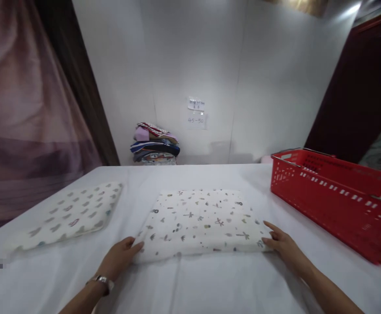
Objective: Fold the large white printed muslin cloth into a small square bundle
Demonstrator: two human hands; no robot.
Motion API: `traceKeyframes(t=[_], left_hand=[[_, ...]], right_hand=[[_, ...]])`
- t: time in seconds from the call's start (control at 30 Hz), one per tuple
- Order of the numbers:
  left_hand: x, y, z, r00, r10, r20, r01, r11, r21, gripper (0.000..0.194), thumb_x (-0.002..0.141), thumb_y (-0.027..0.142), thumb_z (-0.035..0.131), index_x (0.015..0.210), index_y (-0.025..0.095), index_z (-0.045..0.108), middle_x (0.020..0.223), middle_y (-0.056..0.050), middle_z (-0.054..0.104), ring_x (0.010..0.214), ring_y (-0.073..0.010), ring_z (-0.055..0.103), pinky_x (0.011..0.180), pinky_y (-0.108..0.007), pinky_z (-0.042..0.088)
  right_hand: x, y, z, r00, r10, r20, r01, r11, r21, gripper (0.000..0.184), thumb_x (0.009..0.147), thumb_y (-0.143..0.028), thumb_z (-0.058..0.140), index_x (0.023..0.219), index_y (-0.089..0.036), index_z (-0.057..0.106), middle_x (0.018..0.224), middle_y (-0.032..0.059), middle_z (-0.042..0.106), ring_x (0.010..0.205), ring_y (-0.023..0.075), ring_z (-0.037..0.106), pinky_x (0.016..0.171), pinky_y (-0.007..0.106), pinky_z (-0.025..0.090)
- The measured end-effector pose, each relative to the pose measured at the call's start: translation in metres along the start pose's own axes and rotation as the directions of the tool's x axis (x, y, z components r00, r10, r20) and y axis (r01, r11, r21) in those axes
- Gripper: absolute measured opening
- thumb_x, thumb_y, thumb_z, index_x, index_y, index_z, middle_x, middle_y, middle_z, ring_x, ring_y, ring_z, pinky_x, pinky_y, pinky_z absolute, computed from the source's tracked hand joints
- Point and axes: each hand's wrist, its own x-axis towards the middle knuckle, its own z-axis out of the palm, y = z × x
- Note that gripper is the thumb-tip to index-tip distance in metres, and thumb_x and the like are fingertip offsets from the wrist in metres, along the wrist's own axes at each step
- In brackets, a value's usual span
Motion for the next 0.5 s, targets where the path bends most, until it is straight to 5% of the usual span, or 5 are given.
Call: traceKeyframes(t=[0.27, 0.5], left_hand=[[0.0, -0.008, 0.003, 0.994, 0.033, 0.102, -0.034, 0.999, 0.01, 0.035, 0.068, 0.054, 0.047, 0.057, 0.02, 0.048, 0.051, 0.003, 0.049, 0.055, -0.0164, 0.049, 0.052, -0.026, 0.03], [0.046, 0.021, 0.002, 0.996, -0.032, 0.087, 0.035, 0.999, -0.033, 0.042, 0.07, 0.055, 0.05, 0.082, 0.018, 0.064, 0.087, -0.006, 0.068, 0.085, -0.0232, 0.061, 0.068, -0.027, 0.042]], right_hand=[[0.012, 0.006, -0.008, 0.998, 0.06, -0.011, -0.061, 0.984, -0.17, 0.081, 0.059, -0.046, 0.068, 0.132, -0.02, 0.042, 0.094, 0.0103, 0.063, 0.102, 0.0282, 0.056, 0.082, 0.033, 0.043], [0.054, -0.011, -0.007, 0.995, 0.097, -0.012, -0.096, 0.94, -0.327, 0.081, 0.062, -0.06, 0.061, 0.131, -0.021, 0.043, 0.099, 0.0116, 0.064, 0.095, 0.0296, 0.059, 0.085, 0.039, 0.042]])
